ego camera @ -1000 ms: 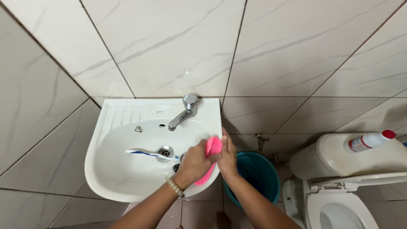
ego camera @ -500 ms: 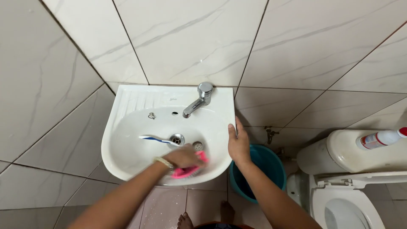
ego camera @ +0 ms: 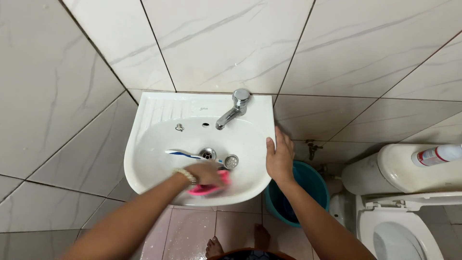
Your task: The person cleans a white wall-mounted bathroom sink using a pink brush and water from a blue bucket. They scrub the sink basin, faucet, and surrounding tiles, then pour water from the bucket to rinse the area. The person also cleans the underside of the sink and the plumbing pipes.
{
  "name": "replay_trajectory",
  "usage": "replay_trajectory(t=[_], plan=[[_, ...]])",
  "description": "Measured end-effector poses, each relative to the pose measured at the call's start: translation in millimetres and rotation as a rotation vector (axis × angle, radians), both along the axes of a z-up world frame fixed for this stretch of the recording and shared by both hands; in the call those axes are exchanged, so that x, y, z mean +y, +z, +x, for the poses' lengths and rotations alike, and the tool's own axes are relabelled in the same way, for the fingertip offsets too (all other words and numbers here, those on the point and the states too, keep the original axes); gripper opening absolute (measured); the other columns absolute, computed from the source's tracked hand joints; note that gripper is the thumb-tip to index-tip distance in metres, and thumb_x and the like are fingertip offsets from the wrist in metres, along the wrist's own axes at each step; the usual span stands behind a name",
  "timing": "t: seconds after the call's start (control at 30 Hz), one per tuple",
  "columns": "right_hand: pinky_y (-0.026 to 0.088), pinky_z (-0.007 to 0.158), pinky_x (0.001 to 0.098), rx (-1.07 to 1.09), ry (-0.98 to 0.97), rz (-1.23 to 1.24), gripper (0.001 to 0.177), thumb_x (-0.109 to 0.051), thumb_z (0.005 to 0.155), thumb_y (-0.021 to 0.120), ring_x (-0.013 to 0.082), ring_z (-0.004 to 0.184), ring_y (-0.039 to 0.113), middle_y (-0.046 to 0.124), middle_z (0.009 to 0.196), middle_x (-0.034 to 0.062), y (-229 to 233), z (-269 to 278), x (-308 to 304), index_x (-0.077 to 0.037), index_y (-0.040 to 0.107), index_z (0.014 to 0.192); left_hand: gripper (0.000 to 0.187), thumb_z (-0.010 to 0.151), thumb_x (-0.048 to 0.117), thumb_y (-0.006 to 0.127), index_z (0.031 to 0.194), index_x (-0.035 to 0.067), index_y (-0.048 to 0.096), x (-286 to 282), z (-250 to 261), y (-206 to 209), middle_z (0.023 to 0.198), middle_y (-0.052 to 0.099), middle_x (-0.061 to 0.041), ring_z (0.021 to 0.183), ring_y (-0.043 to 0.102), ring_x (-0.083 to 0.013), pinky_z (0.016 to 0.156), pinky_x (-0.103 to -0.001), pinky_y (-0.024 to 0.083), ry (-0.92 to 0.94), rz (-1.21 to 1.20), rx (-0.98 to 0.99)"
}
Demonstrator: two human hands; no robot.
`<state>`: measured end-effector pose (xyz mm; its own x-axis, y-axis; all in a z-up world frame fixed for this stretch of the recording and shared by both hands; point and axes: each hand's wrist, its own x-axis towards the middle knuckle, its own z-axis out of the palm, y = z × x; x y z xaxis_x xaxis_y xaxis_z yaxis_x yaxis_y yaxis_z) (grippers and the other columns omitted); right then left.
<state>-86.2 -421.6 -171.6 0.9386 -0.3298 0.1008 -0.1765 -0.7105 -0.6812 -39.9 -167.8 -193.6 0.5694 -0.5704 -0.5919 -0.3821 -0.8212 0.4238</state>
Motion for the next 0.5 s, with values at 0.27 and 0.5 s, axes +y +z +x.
replay_trajectory(t=[0.27, 0.5], plan=[[0.022, 0.115, 0.0607, -0.051, 0.141, -0.24, 0.058, -0.023, 0.101, 0.054, 0.0405, 0.148, 0.024, 0.029, 0.16, 0.0203, 8.2, -2.7, 3.2, -0.007, 0.039, 0.155, 0.043, 0.083, 0.041, 0.067, 0.105, 0.006, 0.079, 28.3, -1.6, -6.1, 0.109, 0.076, -0.019, 0.105, 0.072, -0.0328, 0.094, -0.043, 0.056, 0.222, 0.243, -0.137], [0.012, 0.118, 0.0625, 0.101, 0.26, -0.436, 0.066, -0.031, 0.098, 0.057, 0.0413, 0.152, 0.008, 0.014, 0.165, 0.0191, 21.4, 1.4, 8.2, -0.008, 0.033, 0.155, 0.04, 0.086, 0.039, 0.071, 0.107, 0.005, 0.069, 21.4, -12.4, 0.0, 0.112, 0.072, -0.019, 0.103, 0.072, -0.0331, 0.088, -0.046, 0.057, 0.27, 0.191, -0.268]])
